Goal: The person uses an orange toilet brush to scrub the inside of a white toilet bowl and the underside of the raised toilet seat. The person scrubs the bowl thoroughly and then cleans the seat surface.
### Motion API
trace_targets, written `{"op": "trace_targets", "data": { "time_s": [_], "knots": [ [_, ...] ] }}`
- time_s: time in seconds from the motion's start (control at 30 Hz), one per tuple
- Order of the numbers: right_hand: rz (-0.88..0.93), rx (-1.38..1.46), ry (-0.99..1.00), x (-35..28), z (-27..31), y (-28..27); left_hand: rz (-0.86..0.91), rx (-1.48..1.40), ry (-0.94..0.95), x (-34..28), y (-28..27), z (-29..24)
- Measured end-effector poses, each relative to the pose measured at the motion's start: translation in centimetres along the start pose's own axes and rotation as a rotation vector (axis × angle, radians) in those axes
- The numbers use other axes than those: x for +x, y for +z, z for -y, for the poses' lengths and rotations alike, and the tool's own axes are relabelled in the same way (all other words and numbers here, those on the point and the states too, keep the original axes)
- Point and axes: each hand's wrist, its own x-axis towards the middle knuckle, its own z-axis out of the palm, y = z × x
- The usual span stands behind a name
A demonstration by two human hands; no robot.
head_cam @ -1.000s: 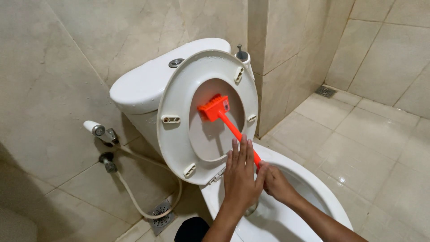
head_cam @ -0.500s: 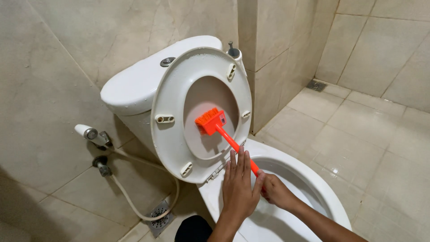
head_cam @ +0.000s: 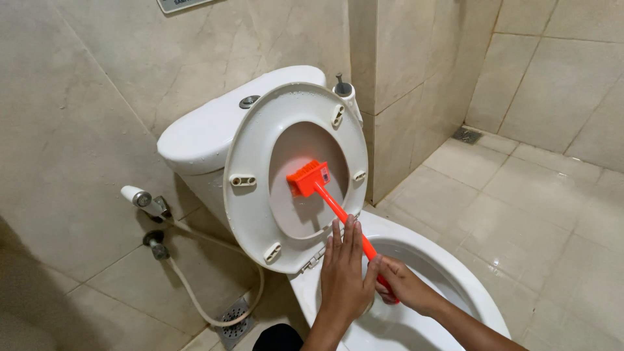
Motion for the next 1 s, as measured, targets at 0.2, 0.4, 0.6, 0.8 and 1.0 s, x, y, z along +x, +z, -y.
{"op": "trace_targets", "data": {
  "time_s": [0.2,0.4,0.6,0.8,1.0],
  "knots": [
    [-0.047,-0.098,-0.06,2.3,1.4,-0.8,-0.069,0.04,-0.012,2.2,-0.3,0.0],
    [-0.072,-0.215,-0.047,1.3,5.9,-0.5,-0.078,0.106,0.003,3.6,-0.1,-0.3],
    [-0.075,-0.261,-0.055,1.5,3.1,-2.7,-0.04,0.148,-0.048,3.3,1.7,-0.7],
    [0.005,-0.243,-0.026,1.1,-0.3,-4.4,0.029,0.176,-0.074,1.7,2.6,-1.5],
    [0.091,-0.224,-0.069,1.6,-0.8,-4.5,0.018,0.214,-0.117,1.6,1.8,-2.9]
  ]
}}
